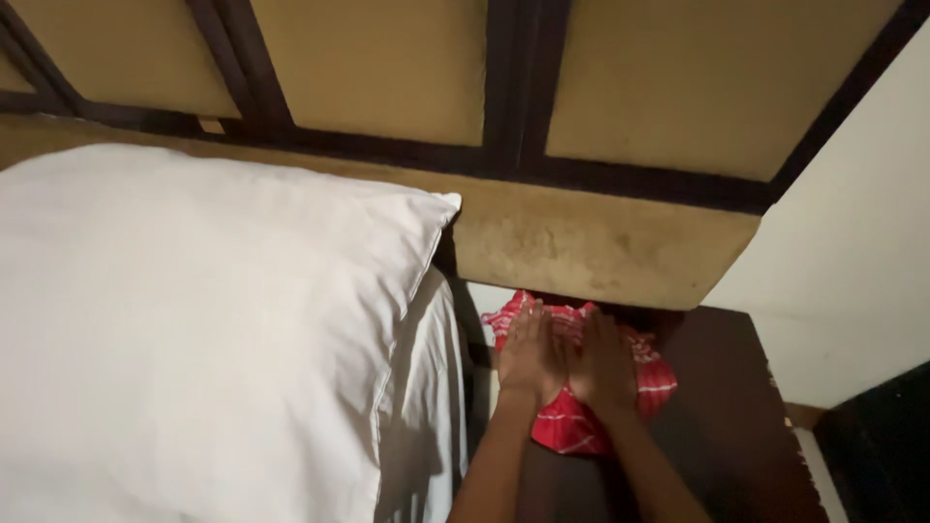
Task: The person wipes the surface of a dark wooden nightstand using a red and white patterned cloth. The camera is positioned overhead and shakes significantly throughout the action.
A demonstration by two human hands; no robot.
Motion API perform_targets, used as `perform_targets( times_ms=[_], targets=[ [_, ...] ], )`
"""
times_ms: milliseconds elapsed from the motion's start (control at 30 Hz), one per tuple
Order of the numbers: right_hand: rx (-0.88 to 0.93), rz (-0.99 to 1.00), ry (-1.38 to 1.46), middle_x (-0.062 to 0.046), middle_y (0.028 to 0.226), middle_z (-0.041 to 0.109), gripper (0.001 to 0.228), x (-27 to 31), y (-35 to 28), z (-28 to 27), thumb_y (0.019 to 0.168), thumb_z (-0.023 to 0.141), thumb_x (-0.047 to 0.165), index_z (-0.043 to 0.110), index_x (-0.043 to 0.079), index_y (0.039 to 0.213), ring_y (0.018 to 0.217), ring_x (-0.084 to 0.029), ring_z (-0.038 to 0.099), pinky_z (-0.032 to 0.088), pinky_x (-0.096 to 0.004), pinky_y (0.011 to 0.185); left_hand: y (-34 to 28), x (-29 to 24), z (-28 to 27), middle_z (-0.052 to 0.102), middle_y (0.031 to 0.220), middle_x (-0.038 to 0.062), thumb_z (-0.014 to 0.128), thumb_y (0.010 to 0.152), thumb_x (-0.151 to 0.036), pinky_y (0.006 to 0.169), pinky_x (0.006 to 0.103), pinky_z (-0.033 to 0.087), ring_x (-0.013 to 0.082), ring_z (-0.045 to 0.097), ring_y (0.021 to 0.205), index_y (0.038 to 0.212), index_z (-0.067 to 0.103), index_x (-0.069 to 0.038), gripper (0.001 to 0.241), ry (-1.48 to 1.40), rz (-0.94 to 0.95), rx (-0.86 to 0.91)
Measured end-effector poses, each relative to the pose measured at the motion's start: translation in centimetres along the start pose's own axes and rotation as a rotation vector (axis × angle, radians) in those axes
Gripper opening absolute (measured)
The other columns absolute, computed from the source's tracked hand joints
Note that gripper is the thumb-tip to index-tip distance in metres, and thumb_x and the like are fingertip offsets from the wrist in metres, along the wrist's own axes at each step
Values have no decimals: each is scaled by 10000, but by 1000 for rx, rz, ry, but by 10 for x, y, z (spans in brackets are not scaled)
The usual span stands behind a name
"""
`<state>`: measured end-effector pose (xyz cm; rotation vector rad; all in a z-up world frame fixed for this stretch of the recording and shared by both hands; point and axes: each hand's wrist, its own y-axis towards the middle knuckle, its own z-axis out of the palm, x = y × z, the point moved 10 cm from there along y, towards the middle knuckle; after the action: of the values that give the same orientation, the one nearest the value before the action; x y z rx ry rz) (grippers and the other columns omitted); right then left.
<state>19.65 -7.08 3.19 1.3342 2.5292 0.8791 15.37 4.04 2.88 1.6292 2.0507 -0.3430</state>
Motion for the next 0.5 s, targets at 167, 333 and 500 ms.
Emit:
perform_targets(
  times_ms=[167,333,500],
  targets=[
    [-33,24,-71,-212,1481,534,689,-5,-13,7,917,520,487,551,-17,1386,1372,-405,501,406,-551,1104,-14,0,6,208,1686,169,406,1023,-353,1266,406,97,326,162,1556,1572,314,4,661,0,46,-59],
    [18,-42,-122,-228,1532,489,717,5,-41,-15,925,491,463,500,-43,1433,1402,-405,480,409,-548,1092,-53,-19,-9,200,1682,161,412,1014,-388,1276,399,84,301,120,1579,1544,320,9,668,-13,27,-7],
    [0,11,-105,-210,1515,474,759,12,-71,-32,923,501,531,465,-27,1436,1395,-401,457,383,-572,1104,-73,-9,16,215,1679,179,395,1007,-304,1260,408,61,302,105,1567,1565,304,14,649,52,56,-74]
  ],
)
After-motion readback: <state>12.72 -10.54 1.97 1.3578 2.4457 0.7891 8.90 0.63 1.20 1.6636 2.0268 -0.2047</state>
